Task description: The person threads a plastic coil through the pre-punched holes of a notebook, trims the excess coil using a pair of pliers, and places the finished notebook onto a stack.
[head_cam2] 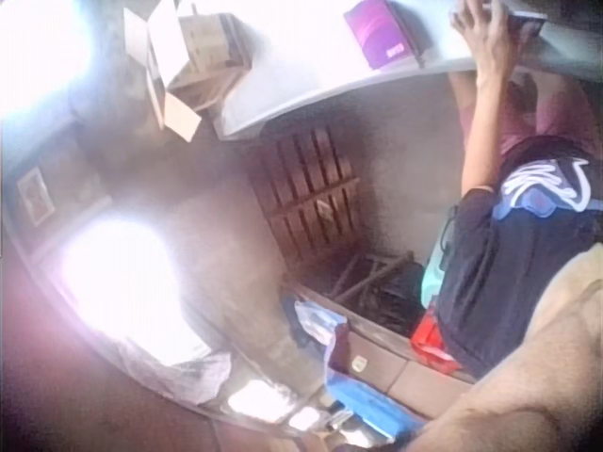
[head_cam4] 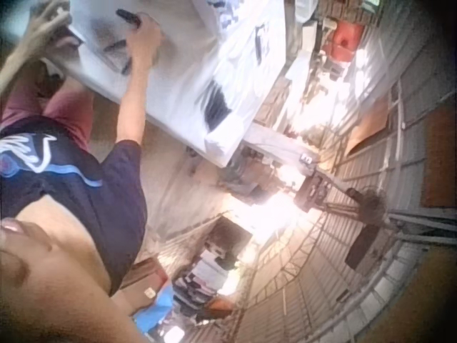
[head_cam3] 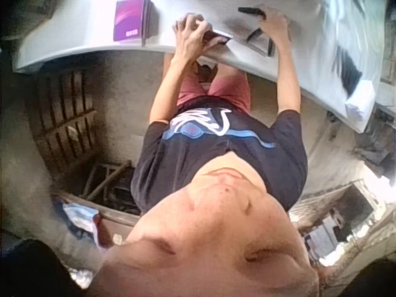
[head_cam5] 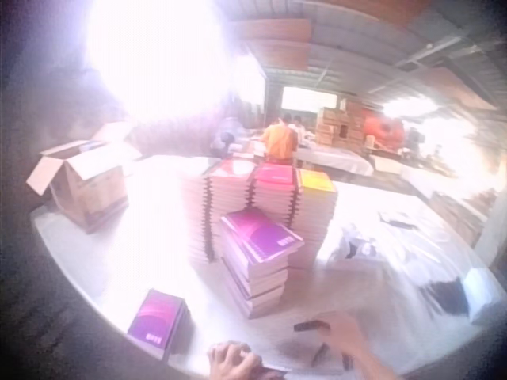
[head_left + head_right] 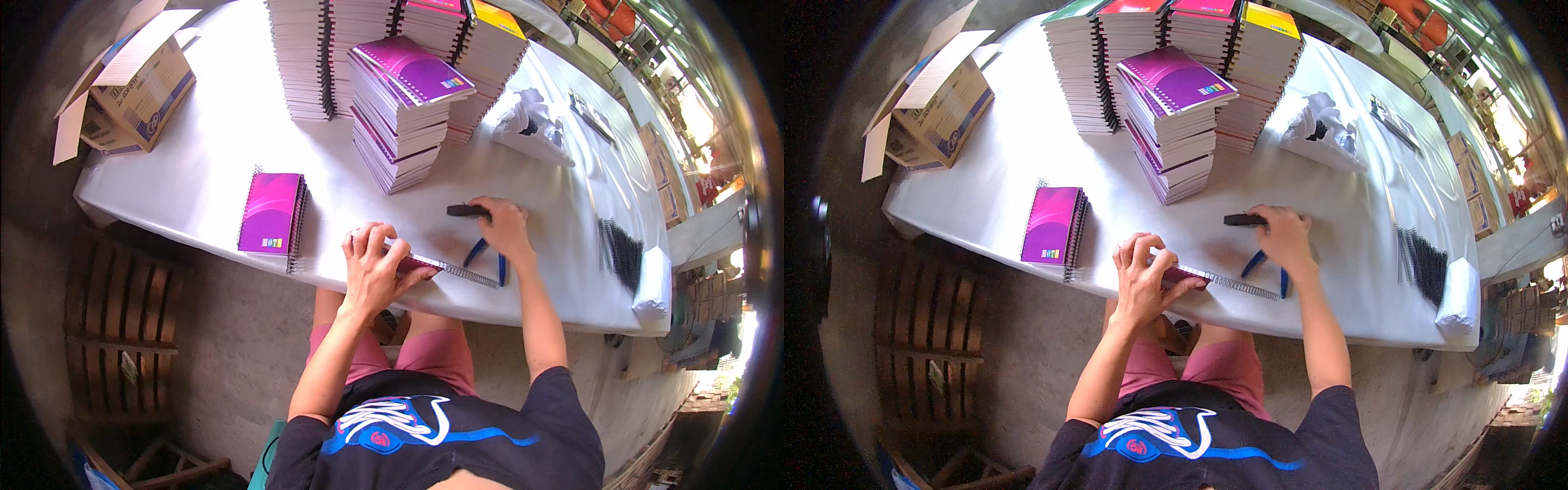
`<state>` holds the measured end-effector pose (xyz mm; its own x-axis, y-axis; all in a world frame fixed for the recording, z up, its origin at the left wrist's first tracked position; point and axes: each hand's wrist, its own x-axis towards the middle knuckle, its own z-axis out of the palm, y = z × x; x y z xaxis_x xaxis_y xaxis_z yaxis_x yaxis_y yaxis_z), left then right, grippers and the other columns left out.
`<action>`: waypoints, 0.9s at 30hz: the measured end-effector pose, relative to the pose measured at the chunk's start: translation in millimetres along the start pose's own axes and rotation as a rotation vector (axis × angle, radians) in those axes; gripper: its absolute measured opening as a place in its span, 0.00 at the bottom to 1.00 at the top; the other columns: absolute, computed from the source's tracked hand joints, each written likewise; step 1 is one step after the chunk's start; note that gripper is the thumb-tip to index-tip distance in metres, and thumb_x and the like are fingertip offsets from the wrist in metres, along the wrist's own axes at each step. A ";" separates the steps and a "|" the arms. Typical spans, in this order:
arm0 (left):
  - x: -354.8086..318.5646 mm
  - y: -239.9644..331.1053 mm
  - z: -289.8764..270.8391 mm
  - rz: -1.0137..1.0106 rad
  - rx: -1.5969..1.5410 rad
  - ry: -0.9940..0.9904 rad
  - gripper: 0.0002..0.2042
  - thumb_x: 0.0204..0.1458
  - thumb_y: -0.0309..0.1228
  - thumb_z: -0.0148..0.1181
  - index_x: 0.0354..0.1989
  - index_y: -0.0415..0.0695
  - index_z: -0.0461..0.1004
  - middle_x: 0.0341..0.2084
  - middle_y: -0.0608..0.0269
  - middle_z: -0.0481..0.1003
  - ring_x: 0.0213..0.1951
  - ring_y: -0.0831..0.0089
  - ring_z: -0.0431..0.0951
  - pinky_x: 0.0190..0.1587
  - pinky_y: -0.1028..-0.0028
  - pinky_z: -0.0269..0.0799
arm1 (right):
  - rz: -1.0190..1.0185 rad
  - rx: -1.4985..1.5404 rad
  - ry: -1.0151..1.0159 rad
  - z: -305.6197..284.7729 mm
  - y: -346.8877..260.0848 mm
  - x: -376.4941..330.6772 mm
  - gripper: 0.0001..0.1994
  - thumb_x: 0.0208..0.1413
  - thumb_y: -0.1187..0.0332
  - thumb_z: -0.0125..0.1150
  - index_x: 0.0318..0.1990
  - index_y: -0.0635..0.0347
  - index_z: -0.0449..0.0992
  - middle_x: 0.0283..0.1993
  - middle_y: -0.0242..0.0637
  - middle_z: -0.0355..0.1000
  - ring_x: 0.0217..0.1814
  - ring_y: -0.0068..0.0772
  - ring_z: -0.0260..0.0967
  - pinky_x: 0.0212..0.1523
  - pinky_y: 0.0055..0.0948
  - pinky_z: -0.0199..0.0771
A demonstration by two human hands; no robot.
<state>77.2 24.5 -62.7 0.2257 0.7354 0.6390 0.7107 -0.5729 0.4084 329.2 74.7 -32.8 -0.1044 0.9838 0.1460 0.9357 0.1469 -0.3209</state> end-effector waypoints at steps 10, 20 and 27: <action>-2.1 -2.4 -2.3 -0.022 -0.092 0.019 0.26 0.27 0.52 0.72 0.21 0.43 0.69 0.50 0.50 0.61 0.58 0.47 0.54 0.59 0.52 0.53 | -0.296 1.274 -0.371 5.7 -27.8 -23.9 0.13 0.40 0.85 0.58 0.35 0.67 0.80 0.38 0.46 0.78 0.41 0.37 0.75 0.44 0.30 0.73; 14.0 -13.8 13.2 0.015 -0.264 0.024 0.25 0.26 0.49 0.74 0.22 0.43 0.69 0.54 0.50 0.58 0.59 0.45 0.53 0.58 0.50 0.54 | -0.418 1.221 -0.306 -8.6 -41.9 -19.0 0.20 0.35 0.85 0.60 0.38 0.56 0.82 0.36 0.37 0.79 0.39 0.28 0.75 0.41 0.24 0.72; 14.2 -15.1 12.9 -0.086 -0.341 0.086 0.28 0.17 0.51 0.77 0.23 0.45 0.71 0.54 0.48 0.56 0.56 0.46 0.56 0.53 0.54 0.60 | -0.363 1.113 -0.238 -4.0 -52.8 -15.0 0.15 0.35 0.83 0.60 0.35 0.61 0.82 0.35 0.42 0.78 0.38 0.33 0.75 0.41 0.29 0.73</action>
<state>78.2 48.2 -68.2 0.1076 0.7611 0.6397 0.4581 -0.6090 0.6475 282.7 51.8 -14.3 -0.4718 0.8436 0.2565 0.0446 0.3133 -0.9486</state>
